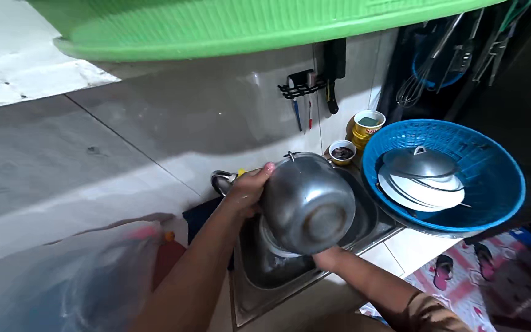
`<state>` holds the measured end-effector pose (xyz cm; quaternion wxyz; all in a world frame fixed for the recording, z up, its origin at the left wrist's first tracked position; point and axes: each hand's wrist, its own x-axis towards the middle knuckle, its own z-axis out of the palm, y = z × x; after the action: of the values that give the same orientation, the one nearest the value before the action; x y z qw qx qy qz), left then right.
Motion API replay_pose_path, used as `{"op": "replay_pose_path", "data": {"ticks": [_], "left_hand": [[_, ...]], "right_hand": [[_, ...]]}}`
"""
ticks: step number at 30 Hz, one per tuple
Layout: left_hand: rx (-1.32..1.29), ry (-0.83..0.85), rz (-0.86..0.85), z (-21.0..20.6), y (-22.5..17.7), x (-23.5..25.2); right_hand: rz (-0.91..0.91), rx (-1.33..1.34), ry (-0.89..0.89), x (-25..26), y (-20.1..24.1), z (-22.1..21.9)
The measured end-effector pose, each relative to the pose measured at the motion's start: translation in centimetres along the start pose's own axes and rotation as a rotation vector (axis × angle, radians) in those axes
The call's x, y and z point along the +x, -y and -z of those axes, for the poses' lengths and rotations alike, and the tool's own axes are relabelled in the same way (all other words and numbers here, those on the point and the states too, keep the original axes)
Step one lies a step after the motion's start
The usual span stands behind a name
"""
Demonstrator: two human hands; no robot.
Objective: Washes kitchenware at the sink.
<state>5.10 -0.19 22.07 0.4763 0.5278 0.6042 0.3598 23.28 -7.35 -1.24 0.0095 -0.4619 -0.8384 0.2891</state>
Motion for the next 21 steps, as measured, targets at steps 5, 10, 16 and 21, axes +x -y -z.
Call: {"op": "replay_pose_path", "data": {"ticks": [5,10,16,21], "left_hand": [[-0.448,-0.097,-0.060,-3.7,0.4,1.1],[-0.768,-0.101,0.023,-9.4,-1.7,2.7],[-1.045,-0.029,0.084,-20.9,-4.8,5.6],[-1.198,0.047,0.204,-30.3,-5.6,7.6]], "right_hand": [[0.022,0.075,-0.437,1.1,-6.0,-2.0],[-0.154,0.046,-0.513,-1.3,-13.3,-2.5],[-0.289,0.136,-0.381,-1.8,-14.3,-2.2],[-0.252,0.141,-0.348,-2.0,-13.2,-1.7]]}}
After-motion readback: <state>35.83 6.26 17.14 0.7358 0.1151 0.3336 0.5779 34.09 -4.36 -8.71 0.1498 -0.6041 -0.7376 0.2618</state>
